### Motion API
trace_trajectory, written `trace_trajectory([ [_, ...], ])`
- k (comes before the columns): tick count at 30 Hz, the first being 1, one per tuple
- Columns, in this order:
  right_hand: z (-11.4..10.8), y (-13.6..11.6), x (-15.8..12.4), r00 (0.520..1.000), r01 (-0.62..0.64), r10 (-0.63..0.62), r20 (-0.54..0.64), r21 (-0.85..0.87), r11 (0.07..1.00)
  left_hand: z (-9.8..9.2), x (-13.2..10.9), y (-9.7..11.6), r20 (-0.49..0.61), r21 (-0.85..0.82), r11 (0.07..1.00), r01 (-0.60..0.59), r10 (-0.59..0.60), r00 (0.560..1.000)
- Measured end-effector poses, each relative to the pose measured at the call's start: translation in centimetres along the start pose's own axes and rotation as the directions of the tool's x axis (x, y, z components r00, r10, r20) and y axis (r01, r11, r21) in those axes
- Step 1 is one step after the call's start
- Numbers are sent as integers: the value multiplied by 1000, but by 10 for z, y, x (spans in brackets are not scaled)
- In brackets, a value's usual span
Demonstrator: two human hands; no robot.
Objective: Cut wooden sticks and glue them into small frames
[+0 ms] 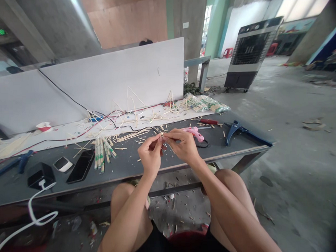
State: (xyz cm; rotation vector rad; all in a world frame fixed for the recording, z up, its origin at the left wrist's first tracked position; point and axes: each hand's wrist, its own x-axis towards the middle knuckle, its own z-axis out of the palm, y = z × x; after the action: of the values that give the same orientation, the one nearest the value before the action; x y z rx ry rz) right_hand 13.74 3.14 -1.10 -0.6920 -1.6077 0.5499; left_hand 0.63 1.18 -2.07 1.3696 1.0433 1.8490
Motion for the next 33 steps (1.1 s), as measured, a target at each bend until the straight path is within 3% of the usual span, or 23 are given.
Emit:
trace_trajectory([
  [13, 0, -5, -2, 999, 35, -35, -3, -71, 997, 1, -2, -2, -8, 15, 1000, 9, -9, 1000],
  [16, -2, -5, -1, 1000, -5, 5, -2, -95, 995, 1, -2, -3, -1, 22, 999, 34, -34, 999],
  [19, -12, 7, 2, 990, -138, 129, -62, -195, 971, 0, 0, -6, -10, 35, 996, 77, -77, 997],
  [22, -23, 34, 2, 936, -314, 351, -8, -464, 828, 0, 2, -8, -21, 17, 995, 97, -97, 995],
  [25, -25, 60, -2, 805, -341, 586, 95, -734, 587, -2, 3, -8, -5, -19, 992, 123, -123, 992],
  [27, -20, 69, -5, 753, -331, 651, 97, -799, 502, -4, 3, -7, 11, -30, 989, 142, -142, 990],
  [30, -17, 69, -3, 753, -327, 653, 81, -815, 478, -9, 4, -6, 17, -23, 986, 163, -162, 987],
  [33, -36, 64, 6, 786, -381, 615, -68, -836, 395, -13, 6, -4, 4, -8, 988, 153, -153, 988],
])
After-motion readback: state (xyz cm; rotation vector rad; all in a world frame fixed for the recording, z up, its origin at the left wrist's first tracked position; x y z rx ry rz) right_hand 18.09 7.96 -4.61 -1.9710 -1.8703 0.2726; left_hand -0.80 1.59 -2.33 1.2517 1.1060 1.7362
